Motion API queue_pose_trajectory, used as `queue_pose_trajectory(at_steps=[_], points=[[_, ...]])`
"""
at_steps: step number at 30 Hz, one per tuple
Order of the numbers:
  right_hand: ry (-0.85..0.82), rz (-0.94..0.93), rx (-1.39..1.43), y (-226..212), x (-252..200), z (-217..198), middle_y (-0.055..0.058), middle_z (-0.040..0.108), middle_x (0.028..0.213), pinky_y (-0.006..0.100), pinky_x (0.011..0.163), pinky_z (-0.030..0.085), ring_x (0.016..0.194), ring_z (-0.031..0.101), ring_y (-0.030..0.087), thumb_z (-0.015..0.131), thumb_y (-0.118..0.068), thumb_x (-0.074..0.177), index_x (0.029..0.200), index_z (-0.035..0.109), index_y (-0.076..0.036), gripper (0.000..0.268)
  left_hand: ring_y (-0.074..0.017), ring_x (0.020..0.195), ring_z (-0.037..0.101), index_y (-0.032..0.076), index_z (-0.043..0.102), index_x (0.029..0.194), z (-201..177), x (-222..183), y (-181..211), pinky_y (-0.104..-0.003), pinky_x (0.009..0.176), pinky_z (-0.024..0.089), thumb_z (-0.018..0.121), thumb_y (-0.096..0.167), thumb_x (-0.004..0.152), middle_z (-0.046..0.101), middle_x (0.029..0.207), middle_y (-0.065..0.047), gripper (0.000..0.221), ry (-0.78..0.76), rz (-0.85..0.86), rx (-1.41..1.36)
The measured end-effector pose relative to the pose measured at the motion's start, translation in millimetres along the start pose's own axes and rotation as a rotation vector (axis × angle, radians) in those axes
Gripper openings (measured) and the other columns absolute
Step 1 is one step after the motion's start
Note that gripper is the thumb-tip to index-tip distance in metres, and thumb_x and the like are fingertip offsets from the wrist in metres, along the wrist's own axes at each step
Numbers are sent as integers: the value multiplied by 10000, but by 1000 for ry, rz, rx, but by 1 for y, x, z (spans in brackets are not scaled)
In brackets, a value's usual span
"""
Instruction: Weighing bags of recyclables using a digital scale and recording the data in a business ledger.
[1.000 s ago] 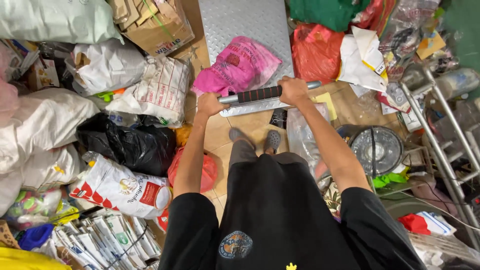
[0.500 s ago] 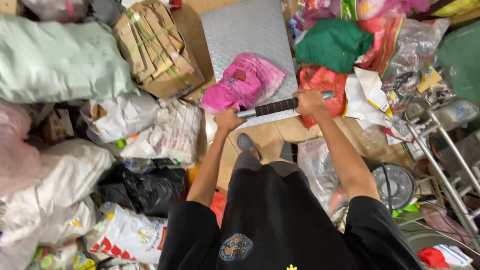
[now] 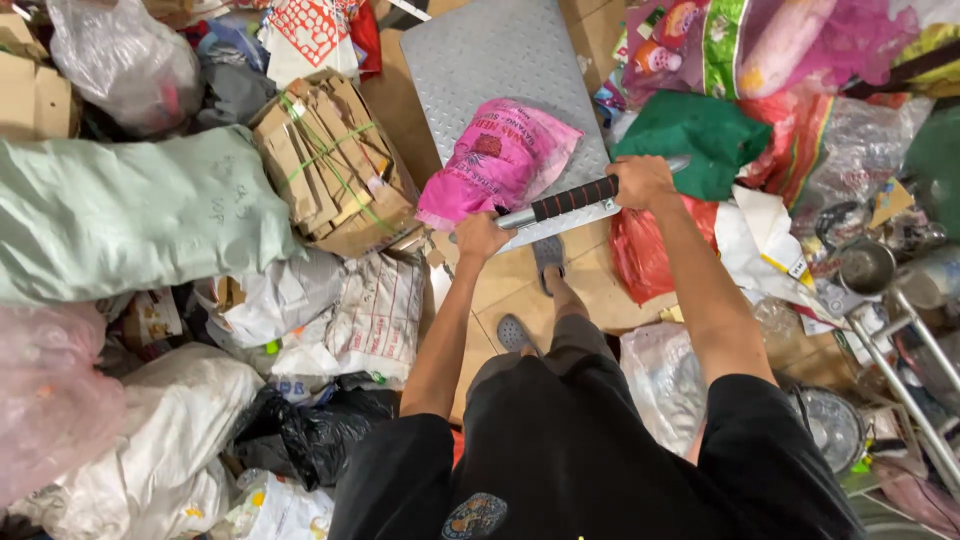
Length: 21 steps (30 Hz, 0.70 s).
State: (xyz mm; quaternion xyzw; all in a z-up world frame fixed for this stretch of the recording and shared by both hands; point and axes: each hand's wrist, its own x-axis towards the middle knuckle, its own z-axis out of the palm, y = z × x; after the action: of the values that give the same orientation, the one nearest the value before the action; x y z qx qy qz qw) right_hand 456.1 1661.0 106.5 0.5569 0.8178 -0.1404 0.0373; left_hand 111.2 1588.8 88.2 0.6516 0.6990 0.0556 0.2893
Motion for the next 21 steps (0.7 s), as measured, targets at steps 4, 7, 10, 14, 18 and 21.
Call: queue_pose_trajectory(at_steps=[4, 7, 10, 14, 18, 21], points=[[-14, -16, -3, 23, 63, -29, 49, 749, 1147, 483, 842, 581, 1019, 719, 333, 716, -225, 714, 1071, 775, -217, 362, -356, 868, 739, 169, 815, 997, -15, 59, 11, -474, 799, 575, 796, 514, 652, 758, 887, -179, 488, 24, -8, -17], [-29, -47, -44, 39, 112, -37, 79, 746, 1103, 500, 815, 575, 986, 721, 337, 755, -264, 629, 1068, 780, -216, 442, -359, 858, 734, 155, 806, 990, -29, 105, 13, -477, 792, 572, 819, 541, 625, 752, 876, -183, 532, 41, -14, 2], [6, -70, 1, 56, 165, -32, 82, 749, 1090, 502, 813, 575, 968, 724, 345, 741, -253, 627, 1039, 786, -209, 416, -366, 854, 727, 164, 809, 986, -57, 145, 19, -484, 798, 563, 833, 558, 601, 749, 868, -182, 551, 46, -28, 10], [-23, -53, 29, 51, 226, -58, 70, 754, 1085, 498, 812, 580, 967, 729, 340, 713, -231, 634, 1059, 786, -212, 431, -357, 882, 733, 177, 813, 990, -89, 204, 12, -478, 825, 568, 811, 558, 631, 763, 894, -163, 524, 31, -47, 31], [41, -66, 34, 39, 291, -74, 90, 745, 1092, 514, 767, 578, 916, 728, 365, 689, -220, 673, 1033, 788, -205, 374, -357, 940, 723, 192, 807, 1033, -133, 267, -7, -476, 859, 559, 820, 564, 621, 763, 964, -162, 555, -3, -78, 67], [79, -66, 78, 34, 341, -78, 94, 746, 1050, 521, 765, 578, 913, 730, 370, 687, -226, 681, 994, 782, -181, 330, -353, 977, 718, 207, 801, 1066, -163, 317, -20, -472, 888, 550, 825, 584, 606, 757, 1008, -163, 596, -45, -96, 97]])
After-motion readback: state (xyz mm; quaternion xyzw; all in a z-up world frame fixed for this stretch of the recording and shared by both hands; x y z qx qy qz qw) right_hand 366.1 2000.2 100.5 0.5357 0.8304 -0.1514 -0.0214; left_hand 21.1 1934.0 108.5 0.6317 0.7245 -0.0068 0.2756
